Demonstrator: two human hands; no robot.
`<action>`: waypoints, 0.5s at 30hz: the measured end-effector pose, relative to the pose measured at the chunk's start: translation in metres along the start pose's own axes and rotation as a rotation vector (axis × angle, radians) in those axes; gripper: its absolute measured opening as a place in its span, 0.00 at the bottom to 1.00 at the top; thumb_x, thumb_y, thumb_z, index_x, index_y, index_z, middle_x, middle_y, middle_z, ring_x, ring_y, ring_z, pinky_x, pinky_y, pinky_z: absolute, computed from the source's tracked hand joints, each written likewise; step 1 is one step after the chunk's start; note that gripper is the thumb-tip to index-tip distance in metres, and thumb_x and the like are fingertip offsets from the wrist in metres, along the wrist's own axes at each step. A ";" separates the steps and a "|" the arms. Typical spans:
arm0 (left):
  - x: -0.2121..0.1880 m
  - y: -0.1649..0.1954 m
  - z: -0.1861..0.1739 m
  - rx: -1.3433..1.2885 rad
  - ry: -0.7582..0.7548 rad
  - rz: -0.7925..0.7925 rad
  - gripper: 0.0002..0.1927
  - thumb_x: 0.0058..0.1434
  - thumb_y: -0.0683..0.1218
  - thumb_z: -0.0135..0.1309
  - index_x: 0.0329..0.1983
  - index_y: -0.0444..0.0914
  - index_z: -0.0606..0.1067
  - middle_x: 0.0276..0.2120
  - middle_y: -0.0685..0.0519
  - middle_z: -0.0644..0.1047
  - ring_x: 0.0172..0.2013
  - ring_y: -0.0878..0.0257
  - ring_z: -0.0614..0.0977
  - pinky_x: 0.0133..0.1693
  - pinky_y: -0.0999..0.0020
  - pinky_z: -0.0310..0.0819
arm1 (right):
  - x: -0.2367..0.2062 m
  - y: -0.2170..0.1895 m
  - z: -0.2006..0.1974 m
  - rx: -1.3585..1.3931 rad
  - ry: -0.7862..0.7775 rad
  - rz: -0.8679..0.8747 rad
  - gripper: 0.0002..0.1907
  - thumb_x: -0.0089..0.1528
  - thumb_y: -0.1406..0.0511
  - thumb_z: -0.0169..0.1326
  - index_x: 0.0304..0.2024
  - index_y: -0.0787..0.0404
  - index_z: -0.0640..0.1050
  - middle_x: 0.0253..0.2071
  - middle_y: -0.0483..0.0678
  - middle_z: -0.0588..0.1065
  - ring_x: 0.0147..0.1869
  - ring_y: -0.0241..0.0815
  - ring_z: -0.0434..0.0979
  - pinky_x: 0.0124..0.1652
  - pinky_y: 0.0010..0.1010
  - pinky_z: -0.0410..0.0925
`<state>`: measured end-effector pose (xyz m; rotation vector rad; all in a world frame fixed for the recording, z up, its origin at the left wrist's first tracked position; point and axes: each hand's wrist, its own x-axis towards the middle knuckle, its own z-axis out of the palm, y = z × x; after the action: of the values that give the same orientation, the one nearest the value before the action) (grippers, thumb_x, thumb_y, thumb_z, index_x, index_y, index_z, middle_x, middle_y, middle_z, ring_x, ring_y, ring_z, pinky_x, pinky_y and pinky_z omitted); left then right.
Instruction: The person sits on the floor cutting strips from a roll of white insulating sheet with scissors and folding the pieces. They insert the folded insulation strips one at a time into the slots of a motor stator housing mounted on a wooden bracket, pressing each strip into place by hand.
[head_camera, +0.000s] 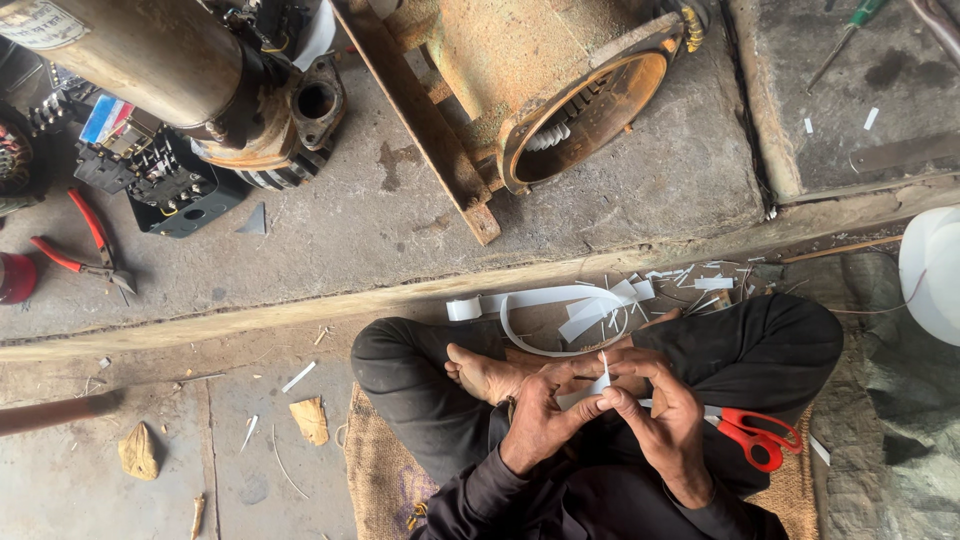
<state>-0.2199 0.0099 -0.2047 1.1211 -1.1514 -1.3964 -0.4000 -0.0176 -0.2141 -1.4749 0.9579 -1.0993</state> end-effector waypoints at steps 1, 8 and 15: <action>0.000 0.001 0.000 -0.016 -0.011 0.022 0.25 0.65 0.53 0.64 0.58 0.31 0.77 0.54 0.46 0.80 0.56 0.57 0.83 0.56 0.62 0.80 | 0.000 0.001 0.000 -0.002 0.006 -0.006 0.13 0.61 0.70 0.62 0.47 0.68 0.78 0.54 0.53 0.77 0.63 0.43 0.75 0.63 0.34 0.66; 0.002 -0.003 -0.009 -0.055 0.007 0.094 0.27 0.63 0.52 0.63 0.60 0.33 0.75 0.56 0.47 0.78 0.58 0.57 0.79 0.61 0.61 0.72 | 0.005 -0.010 0.002 -0.202 0.084 -0.141 0.10 0.59 0.70 0.64 0.42 0.65 0.81 0.50 0.49 0.78 0.58 0.43 0.78 0.56 0.31 0.70; 0.003 -0.012 -0.018 -0.110 0.016 0.117 0.19 0.65 0.49 0.64 0.54 0.33 0.80 0.50 0.48 0.82 0.53 0.60 0.80 0.59 0.63 0.73 | 0.008 -0.028 0.013 -0.418 0.101 -0.202 0.10 0.56 0.68 0.66 0.41 0.62 0.83 0.45 0.47 0.79 0.49 0.41 0.82 0.46 0.29 0.74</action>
<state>-0.2041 0.0064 -0.2189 0.9711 -1.0972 -1.3413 -0.3851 -0.0172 -0.1860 -1.9019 1.1804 -1.1731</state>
